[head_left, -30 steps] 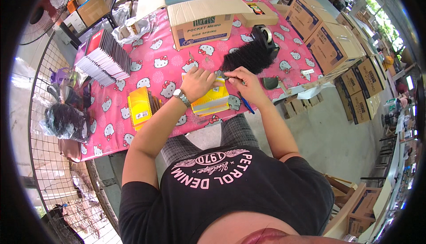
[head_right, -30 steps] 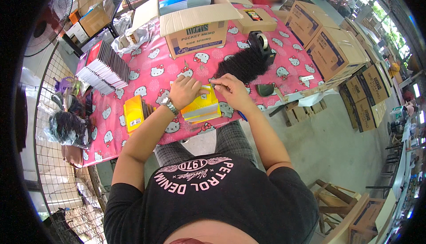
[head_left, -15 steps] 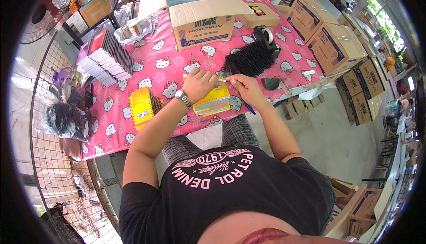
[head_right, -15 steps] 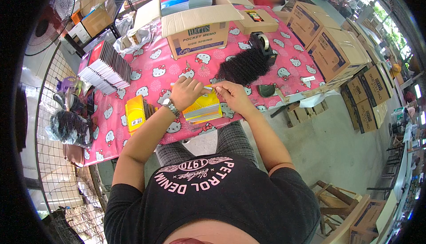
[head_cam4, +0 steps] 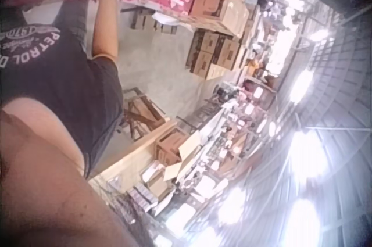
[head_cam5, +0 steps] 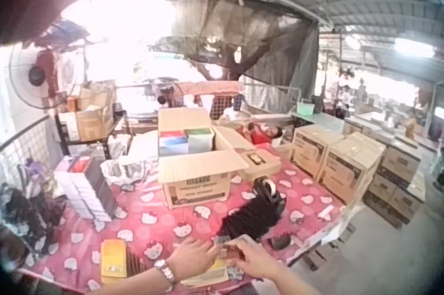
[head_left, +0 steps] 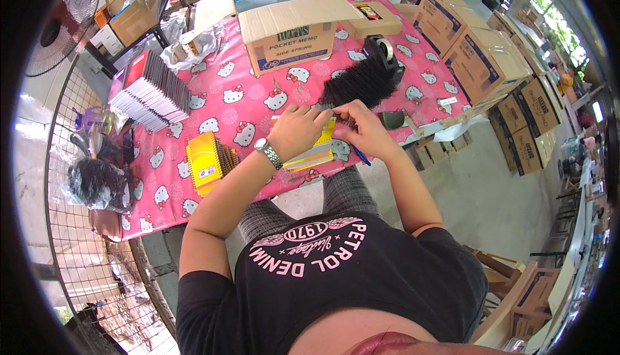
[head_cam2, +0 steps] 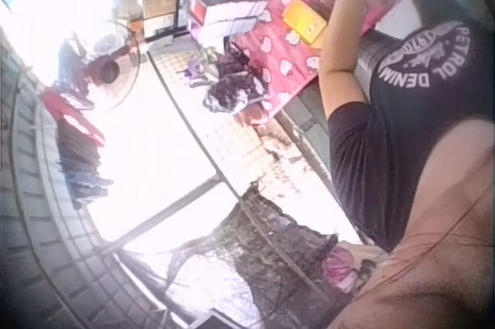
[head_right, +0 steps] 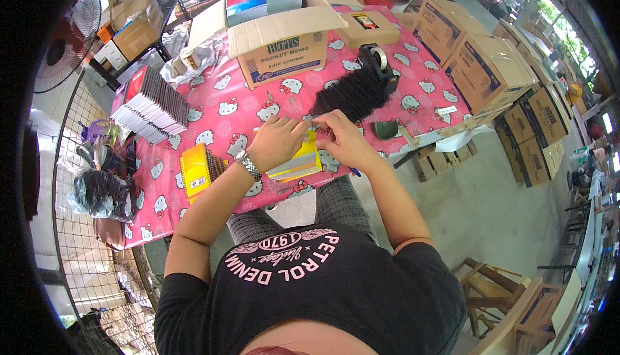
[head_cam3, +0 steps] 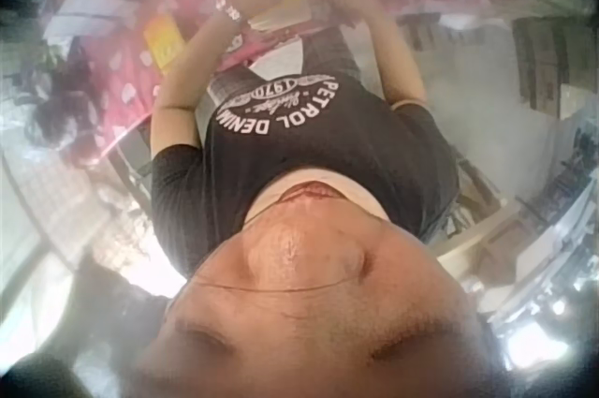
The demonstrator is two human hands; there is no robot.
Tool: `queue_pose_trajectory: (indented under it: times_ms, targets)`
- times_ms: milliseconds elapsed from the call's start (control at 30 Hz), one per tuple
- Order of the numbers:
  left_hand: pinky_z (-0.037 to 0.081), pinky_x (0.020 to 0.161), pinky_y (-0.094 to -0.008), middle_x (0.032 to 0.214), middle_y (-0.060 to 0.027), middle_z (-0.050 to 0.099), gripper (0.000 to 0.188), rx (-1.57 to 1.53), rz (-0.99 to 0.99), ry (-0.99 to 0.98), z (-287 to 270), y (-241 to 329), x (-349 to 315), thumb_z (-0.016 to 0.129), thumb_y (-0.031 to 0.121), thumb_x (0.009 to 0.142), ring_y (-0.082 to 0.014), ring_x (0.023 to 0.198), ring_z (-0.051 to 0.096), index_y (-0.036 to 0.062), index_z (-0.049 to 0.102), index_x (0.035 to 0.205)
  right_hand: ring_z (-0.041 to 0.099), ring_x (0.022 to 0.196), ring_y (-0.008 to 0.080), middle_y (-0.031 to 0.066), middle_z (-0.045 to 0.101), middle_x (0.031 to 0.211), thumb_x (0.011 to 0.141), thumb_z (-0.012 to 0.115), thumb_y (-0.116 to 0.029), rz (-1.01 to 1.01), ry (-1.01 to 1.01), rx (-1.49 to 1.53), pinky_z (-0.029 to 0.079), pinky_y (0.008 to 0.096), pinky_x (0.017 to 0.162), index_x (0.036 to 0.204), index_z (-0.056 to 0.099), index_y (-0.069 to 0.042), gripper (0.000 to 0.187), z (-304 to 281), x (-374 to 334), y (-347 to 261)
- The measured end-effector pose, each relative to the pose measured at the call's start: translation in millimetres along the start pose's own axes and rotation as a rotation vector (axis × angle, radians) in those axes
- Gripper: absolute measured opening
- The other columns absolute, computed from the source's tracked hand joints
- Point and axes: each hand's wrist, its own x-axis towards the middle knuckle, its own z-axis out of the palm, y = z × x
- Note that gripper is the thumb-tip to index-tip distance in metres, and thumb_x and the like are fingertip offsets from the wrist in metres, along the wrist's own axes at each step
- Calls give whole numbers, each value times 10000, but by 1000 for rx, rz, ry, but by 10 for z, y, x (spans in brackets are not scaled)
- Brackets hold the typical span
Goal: The person assembles notebooks by hand, placing paper into covers and threading metal coils through the binding holes before placing the finished notebooks into a stack.
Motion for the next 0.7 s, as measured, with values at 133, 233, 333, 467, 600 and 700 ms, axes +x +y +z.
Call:
queue_pose_trajectory:
  times_ms: [133, 233, 333, 467, 600, 700]
  targets:
    - [477, 720, -406, 852, -85, 650, 212, -160, -81, -156, -49, 47, 21, 580, 241, 900, -263, 805, 643, 93, 560, 1051, 646, 897, 292, 147, 621, 1001, 843, 672, -91, 145, -47, -136, 508, 373, 732, 1124, 549, -26, 314, -84, 53, -211]
    - [486, 690, -431, 840, -96, 648, 227, -239, -109, -157, -60, 12, 12, 581, 274, 910, -275, 777, 646, 91, 556, 1042, 650, 810, 293, 139, 632, 941, 875, 636, -84, -15, 3, -79, 519, 376, 704, 1182, 516, -34, 334, -37, 28, -81]
    - [486, 681, -421, 827, -94, 648, 235, -217, -105, -133, -81, 39, -15, 583, 304, 913, -285, 752, 646, 92, 560, 1010, 655, 732, 250, 130, 649, 918, 938, 567, -90, 428, -203, 433, 541, 373, 686, 1246, 475, -39, 325, -86, 76, 43]
    - [463, 804, -485, 869, -63, 653, 252, -154, -71, -231, -83, 53, 116, 588, 335, 910, -262, 868, 635, 118, 571, 1037, 610, 1055, 381, 259, 623, 1099, 897, 626, -403, 473, 414, -544, 486, 506, 888, 1188, 575, -37, 470, -404, -93, 1625]
    - [333, 962, -633, 1019, -55, 621, 315, 56, -221, -87, -132, 113, 36, 595, 396, 901, -251, 1127, 539, 139, 594, 1083, 551, 1158, 425, 241, 617, 1178, 783, 723, -453, 611, 191, -831, 441, 505, 965, 1108, 620, -27, 546, -380, -445, 2184]
    - [272, 999, -680, 1085, -58, 580, 356, 221, -527, 1, -75, 255, -241, 616, 444, 875, -263, 1221, 468, 145, 619, 1070, 563, 1178, 362, 185, 651, 1161, 775, 731, -324, 576, 13, -279, 449, 461, 964, 1140, 621, -13, 492, -437, 24, 1229]
